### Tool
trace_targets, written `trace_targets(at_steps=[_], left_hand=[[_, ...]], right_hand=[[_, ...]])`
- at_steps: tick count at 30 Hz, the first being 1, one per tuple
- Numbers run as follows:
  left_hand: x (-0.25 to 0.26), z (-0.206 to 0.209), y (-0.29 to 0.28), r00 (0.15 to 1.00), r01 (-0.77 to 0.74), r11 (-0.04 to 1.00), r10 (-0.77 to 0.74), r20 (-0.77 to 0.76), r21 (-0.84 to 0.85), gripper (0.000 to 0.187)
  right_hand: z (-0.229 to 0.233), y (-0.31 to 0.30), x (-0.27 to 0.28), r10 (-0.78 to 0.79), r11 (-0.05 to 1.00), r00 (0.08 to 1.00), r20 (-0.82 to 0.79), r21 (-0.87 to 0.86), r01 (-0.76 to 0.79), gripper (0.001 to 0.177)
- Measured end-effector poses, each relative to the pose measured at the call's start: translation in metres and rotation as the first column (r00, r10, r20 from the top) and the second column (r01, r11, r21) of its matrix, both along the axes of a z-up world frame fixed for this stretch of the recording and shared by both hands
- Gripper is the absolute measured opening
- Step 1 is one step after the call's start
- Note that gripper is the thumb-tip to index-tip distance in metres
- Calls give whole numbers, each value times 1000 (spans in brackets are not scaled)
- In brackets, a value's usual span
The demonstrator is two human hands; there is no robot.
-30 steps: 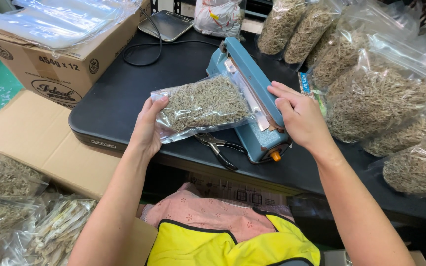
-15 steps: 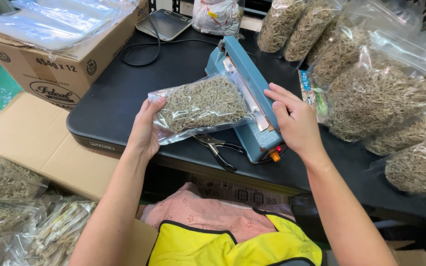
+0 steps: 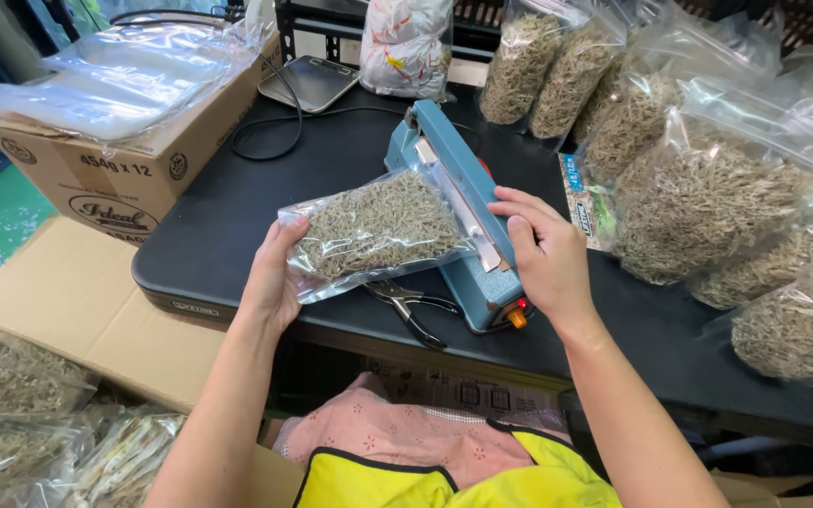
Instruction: Packing small bags of dried food into a larger pouch and sealing plastic bags with a heat sealer.
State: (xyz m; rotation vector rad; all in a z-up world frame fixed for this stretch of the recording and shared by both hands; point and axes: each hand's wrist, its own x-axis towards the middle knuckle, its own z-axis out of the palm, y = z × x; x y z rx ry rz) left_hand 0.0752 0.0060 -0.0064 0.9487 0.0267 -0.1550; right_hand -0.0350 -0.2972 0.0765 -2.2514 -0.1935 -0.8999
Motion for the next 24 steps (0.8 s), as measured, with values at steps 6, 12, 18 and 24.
trace_targets(at_steps=[6,12,18,24], left_hand=[[10,-13,4,1000,-9,1000,9,-11,-1,44],[2,-2,0,1000,-7,1000,7,-13,4,45],[14,-18,5,1000,-13,1000,13,-5,8,41],[1,0,2,1000,14,1000,-14,7,25,42]], right_hand=[[-2,3,-2,-16,999,999,38,32,14,31],[0,7,-4,-8,998,997,79,56,3,29],[-2,6,-3,5,998,996,90,66,-11,29],[2,3,-2,4,998,994,109,68,-12,27]])
